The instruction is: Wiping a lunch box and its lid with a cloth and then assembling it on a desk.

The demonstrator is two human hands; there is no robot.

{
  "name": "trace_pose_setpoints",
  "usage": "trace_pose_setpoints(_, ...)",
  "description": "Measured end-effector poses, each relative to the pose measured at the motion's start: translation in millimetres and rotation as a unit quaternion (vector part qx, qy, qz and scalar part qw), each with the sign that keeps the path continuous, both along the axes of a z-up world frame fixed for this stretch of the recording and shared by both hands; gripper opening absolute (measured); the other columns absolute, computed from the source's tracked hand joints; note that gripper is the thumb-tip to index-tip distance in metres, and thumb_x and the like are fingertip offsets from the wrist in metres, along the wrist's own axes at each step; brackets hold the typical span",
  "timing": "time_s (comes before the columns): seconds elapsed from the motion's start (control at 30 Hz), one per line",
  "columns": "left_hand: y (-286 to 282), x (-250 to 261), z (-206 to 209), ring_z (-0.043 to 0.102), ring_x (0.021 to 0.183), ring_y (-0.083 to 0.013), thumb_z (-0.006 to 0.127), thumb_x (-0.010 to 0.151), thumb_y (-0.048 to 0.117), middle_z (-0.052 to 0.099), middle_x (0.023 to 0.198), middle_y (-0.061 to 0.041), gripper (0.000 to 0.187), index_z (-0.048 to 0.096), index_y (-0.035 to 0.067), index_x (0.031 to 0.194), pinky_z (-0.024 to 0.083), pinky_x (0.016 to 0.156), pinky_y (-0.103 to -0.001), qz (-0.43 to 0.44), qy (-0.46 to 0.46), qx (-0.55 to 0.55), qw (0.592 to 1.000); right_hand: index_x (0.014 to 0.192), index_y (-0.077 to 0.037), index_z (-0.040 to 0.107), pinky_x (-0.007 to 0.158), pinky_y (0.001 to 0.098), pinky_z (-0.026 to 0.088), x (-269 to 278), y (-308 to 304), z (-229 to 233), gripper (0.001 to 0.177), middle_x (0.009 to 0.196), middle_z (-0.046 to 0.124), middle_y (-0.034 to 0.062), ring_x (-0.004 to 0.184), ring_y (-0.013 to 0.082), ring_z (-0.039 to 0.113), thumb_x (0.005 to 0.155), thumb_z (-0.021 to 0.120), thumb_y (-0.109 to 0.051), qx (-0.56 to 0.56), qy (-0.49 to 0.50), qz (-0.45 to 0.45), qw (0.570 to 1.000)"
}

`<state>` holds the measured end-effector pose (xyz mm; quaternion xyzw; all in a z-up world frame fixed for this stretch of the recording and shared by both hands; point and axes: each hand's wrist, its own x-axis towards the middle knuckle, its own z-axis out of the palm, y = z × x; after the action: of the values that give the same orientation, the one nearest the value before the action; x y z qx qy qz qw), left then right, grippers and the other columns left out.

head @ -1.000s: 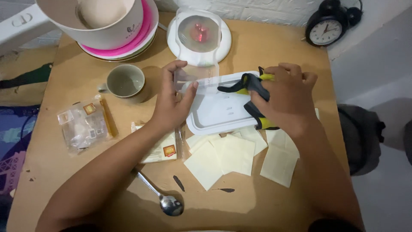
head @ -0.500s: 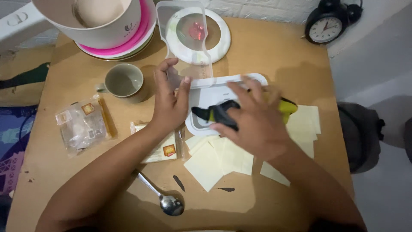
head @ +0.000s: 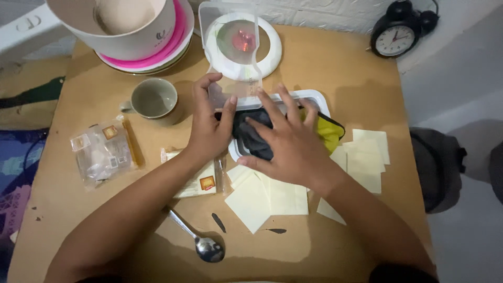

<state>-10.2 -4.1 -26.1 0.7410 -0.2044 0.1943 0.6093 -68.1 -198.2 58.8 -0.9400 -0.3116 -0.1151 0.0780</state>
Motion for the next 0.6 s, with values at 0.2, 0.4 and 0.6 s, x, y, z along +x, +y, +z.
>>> trace_pose_setpoints(0.2,-0.7,-2.1,2.7,0.051,0.121,-0.0214,0.060,0.109,0.006,0.045,0.136,-0.015,0.048,0.032,0.001,0.148,0.044,0.106,-0.033,0.003,-0.014,0.018,1.000,0.121,-0.011,0.076,0.108,0.0664,0.020,10.8,-29.1,-1.4,0.067,0.153,0.040,0.0260,0.145,0.0476,0.026,0.087,0.063,-0.068,-0.005,0.018,-0.067,0.998)
trace_pose_setpoints(0.4,-2.0,0.8,-2.2,0.050,0.108,-0.0186,0.063,0.107,0.006,0.044,0.120,-0.011,0.047,0.035,0.003,0.146,0.046,0.100,-0.033,0.016,0.006,0.024,1.000,0.111,-0.007,0.078,0.106,0.0539,0.034,8.6,-55.5,12.2,0.053,0.146,0.053,0.0192,0.139,0.0393,0.040,0.086,0.073,-0.053,-0.017,0.041,-0.125,0.991)
trace_pose_setpoints(0.6,-2.7,0.9,-3.8,0.053,0.106,-0.0160,0.062,0.108,0.007,0.045,0.119,-0.010,0.048,0.035,0.002,0.147,0.048,0.096,-0.030,0.000,0.022,0.004,1.000,0.103,-0.007,0.079,0.103,0.0494,0.038,13.9,-62.2,11.8,0.039,0.130,0.060,0.0158,0.126,0.0359,0.049,0.080,0.079,-0.038,-0.011,0.033,-0.086,0.996)
